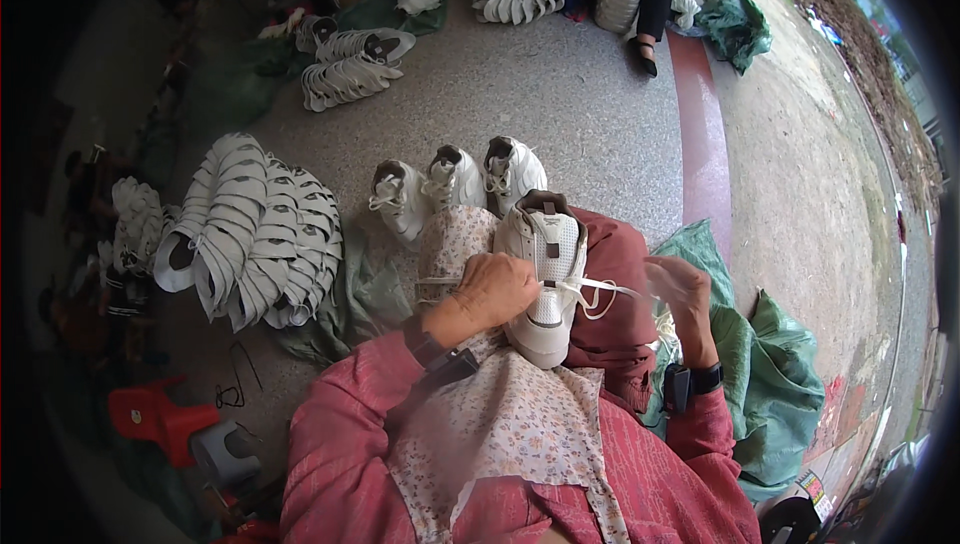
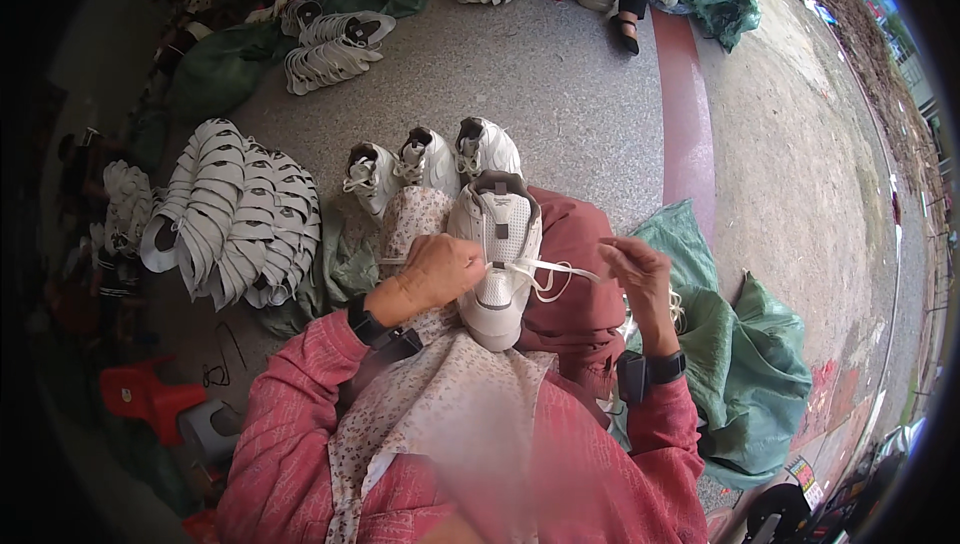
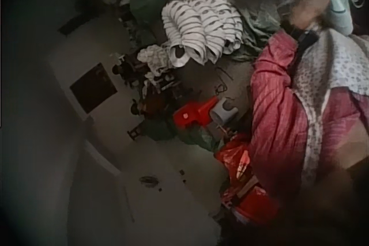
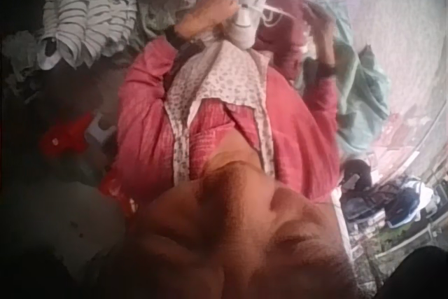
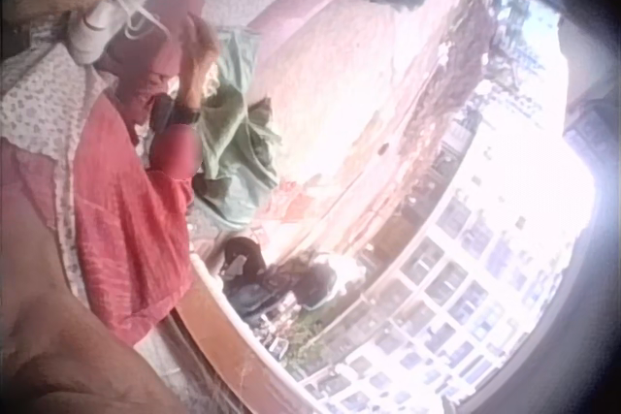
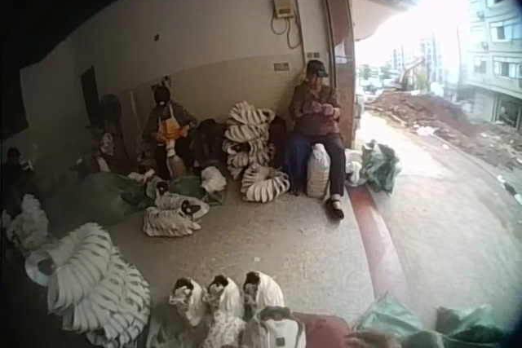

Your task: The person sits on the floor and laces a white sneaker by hand. They thread a long white lace through the eyelets, pull it tight, and adjust the fit repeatedly. The person works on a single shoe while surrounded by stacks of similar footwear.

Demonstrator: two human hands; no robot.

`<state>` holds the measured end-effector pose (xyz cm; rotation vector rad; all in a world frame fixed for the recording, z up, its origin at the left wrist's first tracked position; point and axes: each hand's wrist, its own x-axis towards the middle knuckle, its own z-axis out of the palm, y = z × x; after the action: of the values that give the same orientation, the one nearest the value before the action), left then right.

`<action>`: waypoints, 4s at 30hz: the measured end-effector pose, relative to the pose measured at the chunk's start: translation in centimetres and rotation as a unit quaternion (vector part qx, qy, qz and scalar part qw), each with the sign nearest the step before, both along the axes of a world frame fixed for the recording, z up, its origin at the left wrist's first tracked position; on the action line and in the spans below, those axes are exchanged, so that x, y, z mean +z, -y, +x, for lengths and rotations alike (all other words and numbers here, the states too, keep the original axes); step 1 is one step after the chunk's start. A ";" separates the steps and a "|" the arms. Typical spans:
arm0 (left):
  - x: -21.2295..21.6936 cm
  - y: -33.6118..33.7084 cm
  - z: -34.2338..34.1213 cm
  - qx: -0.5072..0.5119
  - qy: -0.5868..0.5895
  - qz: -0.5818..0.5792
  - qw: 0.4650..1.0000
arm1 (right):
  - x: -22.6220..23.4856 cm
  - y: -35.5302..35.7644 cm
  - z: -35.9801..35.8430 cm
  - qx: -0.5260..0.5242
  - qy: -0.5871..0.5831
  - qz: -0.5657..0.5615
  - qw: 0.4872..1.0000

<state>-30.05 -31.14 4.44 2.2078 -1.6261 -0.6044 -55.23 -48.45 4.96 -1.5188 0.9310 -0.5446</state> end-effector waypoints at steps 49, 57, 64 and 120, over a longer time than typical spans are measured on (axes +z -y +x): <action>-1.3 -2.5 4.0 -0.204 -0.143 -0.198 0.948 | -0.7 -2.4 14.6 0.570 -0.074 -0.223 0.787; -2.1 -2.9 3.9 -0.179 -0.136 -0.221 0.949 | -1.0 -2.9 13.8 0.518 -0.081 -0.173 0.834; -1.2 -1.4 3.6 -0.197 -0.160 -0.162 0.954 | 8.0 4.6 10.5 0.063 0.194 0.072 0.976; 5.3 0.5 1.3 0.089 -0.540 -0.156 0.822 | 3.2 -2.5 14.0 0.177 0.173 0.218 0.944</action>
<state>-28.76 -31.60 9.71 1.2786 -0.8023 -1.1421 -41.21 -45.91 8.20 -1.1034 0.4494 -0.3025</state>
